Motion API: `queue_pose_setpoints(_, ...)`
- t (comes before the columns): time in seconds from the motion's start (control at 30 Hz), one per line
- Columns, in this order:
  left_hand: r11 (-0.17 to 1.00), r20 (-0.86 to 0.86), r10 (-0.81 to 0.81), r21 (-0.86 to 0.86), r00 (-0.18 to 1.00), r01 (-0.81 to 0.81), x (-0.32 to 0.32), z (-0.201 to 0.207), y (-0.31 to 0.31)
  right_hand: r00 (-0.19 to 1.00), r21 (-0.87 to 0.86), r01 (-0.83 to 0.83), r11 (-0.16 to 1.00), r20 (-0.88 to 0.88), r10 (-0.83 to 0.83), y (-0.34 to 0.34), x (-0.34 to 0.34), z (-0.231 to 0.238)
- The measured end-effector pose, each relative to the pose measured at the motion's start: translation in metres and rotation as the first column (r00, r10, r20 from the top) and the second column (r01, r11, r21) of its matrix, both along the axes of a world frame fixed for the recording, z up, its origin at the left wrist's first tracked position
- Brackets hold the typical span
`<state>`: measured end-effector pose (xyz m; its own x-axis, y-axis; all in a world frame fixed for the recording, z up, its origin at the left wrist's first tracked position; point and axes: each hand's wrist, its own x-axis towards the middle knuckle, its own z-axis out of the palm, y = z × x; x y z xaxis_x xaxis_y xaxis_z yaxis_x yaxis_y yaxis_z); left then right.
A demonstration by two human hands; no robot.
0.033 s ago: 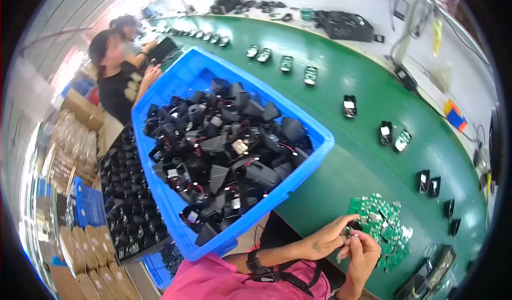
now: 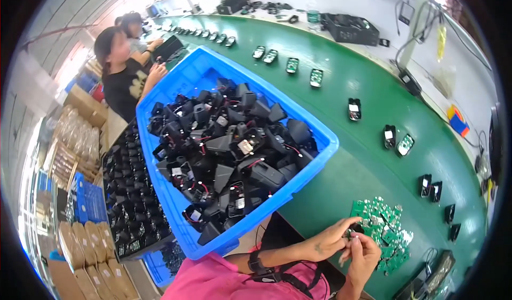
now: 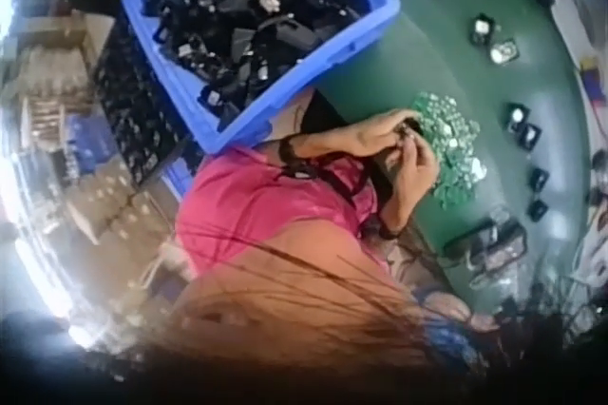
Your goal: The person picks up a black plastic housing and a green circuit board by hand, fits the board into the housing, and presses them together. They then place the assembled unit onto the green conveyor belt and repeat the process with another housing and circuit board.
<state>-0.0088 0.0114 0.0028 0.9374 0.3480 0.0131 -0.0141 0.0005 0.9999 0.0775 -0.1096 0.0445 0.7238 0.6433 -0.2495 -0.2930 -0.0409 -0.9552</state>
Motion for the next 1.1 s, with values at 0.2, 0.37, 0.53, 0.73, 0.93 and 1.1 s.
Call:
queue_pose_setpoints(0.2, 0.995, 0.005, 0.067, 0.072, 0.998, -0.067, -0.009, -0.004, -0.004, 0.965, -0.039, -0.063, 0.997, 0.251, 0.071, 0.003, -0.007, -0.021)
queue_pose_setpoints(0.37, 0.999, 0.018, 0.032, 0.021, 0.999, -0.033, -0.003, -0.007, -0.008, 0.974, -0.032, 0.007, 0.999, 0.227, 0.001, 0.001, -0.008, -0.018)
queue_pose_setpoints(0.53, 0.986, -0.05, 0.124, -0.102, 0.991, -0.129, 0.0, -0.002, -0.008, 0.974, -0.17, -0.041, 0.985, 0.214, 0.077, 0.008, -0.006, -0.002)
queue_pose_setpoints(0.73, 0.981, 0.002, 0.188, -0.04, 0.982, -0.188, -0.002, 0.003, -0.005, 0.722, -0.148, 0.23, 0.962, 0.688, -0.067, 0.024, -0.014, 0.002)
queue_pose_setpoints(0.93, 0.99, 0.091, 0.139, -0.017, 0.986, -0.138, -0.003, 0.004, 0.003, 0.741, -0.341, -0.07, 0.938, 0.612, 0.277, 0.006, 0.004, 0.029)
queue_pose_setpoints(1.1, 1.0, 0.076, -0.02, -0.005, 0.997, 0.021, -0.01, 0.018, 0.012, 0.779, -0.343, -0.15, 0.927, 0.536, 0.325, -0.001, 0.015, 0.035)
